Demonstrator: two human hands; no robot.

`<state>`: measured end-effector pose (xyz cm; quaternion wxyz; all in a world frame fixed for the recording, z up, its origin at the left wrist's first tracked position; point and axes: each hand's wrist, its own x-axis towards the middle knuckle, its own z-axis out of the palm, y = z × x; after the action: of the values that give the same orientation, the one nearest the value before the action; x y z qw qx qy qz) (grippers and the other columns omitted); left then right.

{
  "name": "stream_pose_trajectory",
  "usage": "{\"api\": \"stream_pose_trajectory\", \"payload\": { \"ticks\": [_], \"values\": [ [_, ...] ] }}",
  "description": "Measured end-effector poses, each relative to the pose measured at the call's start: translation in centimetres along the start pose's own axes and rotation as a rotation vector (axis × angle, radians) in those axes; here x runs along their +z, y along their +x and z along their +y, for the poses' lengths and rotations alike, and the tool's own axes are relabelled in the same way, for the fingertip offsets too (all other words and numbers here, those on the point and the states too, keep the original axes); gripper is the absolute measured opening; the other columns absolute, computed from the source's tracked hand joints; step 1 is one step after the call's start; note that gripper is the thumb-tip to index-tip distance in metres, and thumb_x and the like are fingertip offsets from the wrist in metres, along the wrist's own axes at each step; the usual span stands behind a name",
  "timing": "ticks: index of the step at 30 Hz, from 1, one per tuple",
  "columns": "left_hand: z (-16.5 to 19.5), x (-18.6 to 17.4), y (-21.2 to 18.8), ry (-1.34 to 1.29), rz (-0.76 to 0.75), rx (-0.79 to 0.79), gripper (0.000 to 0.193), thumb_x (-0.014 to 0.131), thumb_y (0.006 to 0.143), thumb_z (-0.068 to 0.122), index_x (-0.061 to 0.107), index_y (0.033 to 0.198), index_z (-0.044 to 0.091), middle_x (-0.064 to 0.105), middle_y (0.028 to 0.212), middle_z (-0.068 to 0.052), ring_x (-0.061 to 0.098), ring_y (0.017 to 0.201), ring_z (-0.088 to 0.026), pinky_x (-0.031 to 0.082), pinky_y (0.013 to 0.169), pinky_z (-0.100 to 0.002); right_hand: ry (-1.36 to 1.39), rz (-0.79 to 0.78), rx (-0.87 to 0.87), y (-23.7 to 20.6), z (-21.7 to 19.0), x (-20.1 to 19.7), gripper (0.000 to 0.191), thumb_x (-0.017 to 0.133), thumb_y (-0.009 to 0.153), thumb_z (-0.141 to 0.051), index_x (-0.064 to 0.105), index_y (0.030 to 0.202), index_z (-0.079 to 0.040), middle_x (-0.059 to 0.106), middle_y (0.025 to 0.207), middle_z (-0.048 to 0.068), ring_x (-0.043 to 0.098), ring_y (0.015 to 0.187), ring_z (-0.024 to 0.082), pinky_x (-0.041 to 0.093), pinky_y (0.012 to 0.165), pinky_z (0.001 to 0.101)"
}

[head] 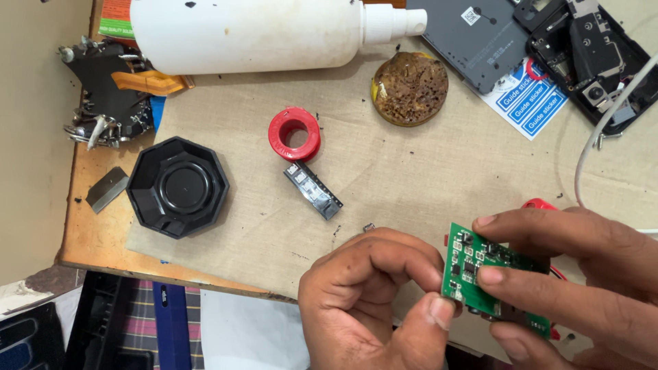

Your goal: The person repairs a green circuit board at a workbench. They hold the board and use a soldering iron on its components, use tweezers to handle small parts, attach red and black wires to a red battery pack, and repeatedly reposition the board and small components while working on the connections.

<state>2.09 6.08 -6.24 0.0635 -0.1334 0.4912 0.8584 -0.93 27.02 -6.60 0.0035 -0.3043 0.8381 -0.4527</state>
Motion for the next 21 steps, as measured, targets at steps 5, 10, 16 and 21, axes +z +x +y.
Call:
{"api": "stream_pose_trajectory", "payload": {
  "ticks": [5,10,16,21],
  "values": [
    [0.16,-0.03,0.1,0.029,-0.026,0.046,0.01,0.074,0.076,-0.002,0.068,0.085,-0.002,0.071,0.09,-0.013,0.07,0.087,-0.014,0.057,0.089,-0.029,-0.006,-0.005,0.052,-0.33,-0.13,0.24,0.044,0.082,0.077,-0.028,0.068,0.119,-0.021,0.061,0.134,0.016,0.071,0.107,0.024,0.061,0.088,0.0352],
    [0.35,-0.12,0.22,0.033,-0.026,0.017,0.01,0.074,0.076,-0.002,0.068,0.085,-0.001,0.072,0.089,-0.013,0.07,0.087,-0.013,0.058,0.089,-0.029,-0.019,-0.042,0.069,-0.4,0.1,0.13,0.045,0.083,0.077,-0.03,0.069,0.119,-0.022,0.061,0.136,0.015,0.071,0.106,0.021,0.061,0.087,0.0343],
    [0.57,-0.12,0.23,0.048,-0.021,0.012,0.009,0.073,0.075,-0.002,0.068,0.083,-0.001,0.072,0.089,-0.012,0.071,0.087,-0.013,0.058,0.089,-0.029,0.006,-0.005,0.052,-0.15,-0.34,0.44,0.042,0.081,0.079,-0.027,0.067,0.119,-0.023,0.061,0.136,0.014,0.072,0.107,0.02,0.061,0.09,0.0355],
    [0.78,-0.13,0.29,0.058,-0.033,0.016,0.009,0.073,0.075,-0.001,0.069,0.083,0.0,0.072,0.089,-0.012,0.071,0.088,-0.013,0.058,0.089,-0.029,0.013,0.019,0.03,0.07,-0.57,0.73,0.041,0.081,0.079,-0.027,0.067,0.118,-0.024,0.06,0.134,0.014,0.072,0.108,0.022,0.061,0.091,0.0356]
  ]
}}
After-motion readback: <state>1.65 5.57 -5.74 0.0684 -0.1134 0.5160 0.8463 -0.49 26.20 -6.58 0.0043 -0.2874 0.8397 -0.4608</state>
